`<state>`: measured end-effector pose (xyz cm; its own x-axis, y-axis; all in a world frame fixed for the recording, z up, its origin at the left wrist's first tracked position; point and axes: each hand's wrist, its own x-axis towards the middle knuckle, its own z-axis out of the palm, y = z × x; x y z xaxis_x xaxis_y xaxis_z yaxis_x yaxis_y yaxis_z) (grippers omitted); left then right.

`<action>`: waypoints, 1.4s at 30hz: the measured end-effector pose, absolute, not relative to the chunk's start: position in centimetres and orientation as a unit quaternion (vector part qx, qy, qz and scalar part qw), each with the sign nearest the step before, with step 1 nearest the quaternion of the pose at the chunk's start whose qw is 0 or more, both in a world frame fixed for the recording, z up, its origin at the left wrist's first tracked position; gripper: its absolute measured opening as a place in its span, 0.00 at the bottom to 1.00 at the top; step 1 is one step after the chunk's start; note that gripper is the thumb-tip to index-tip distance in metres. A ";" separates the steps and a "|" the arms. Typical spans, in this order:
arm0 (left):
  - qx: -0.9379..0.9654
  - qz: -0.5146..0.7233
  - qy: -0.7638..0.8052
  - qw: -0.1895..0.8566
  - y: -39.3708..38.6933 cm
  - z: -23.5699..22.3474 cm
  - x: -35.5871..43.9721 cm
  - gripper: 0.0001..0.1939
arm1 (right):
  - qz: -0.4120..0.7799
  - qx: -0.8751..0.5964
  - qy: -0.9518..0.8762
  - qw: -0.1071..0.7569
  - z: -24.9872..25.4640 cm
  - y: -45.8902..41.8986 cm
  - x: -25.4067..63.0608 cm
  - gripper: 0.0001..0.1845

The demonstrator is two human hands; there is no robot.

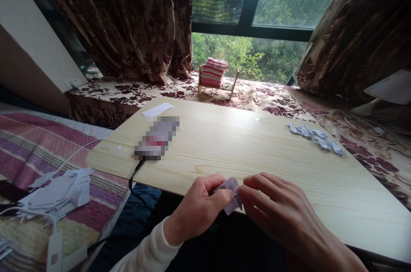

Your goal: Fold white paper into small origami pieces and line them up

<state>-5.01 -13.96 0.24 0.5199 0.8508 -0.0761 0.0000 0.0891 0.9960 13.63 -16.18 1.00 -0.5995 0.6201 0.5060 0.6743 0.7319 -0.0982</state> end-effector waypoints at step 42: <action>0.613 0.356 0.388 0.589 -14.4 -0.7 -4.4 0.09 | -0.001 -0.389 -0.882 0.267 0.5 -16.0 13.5 0.09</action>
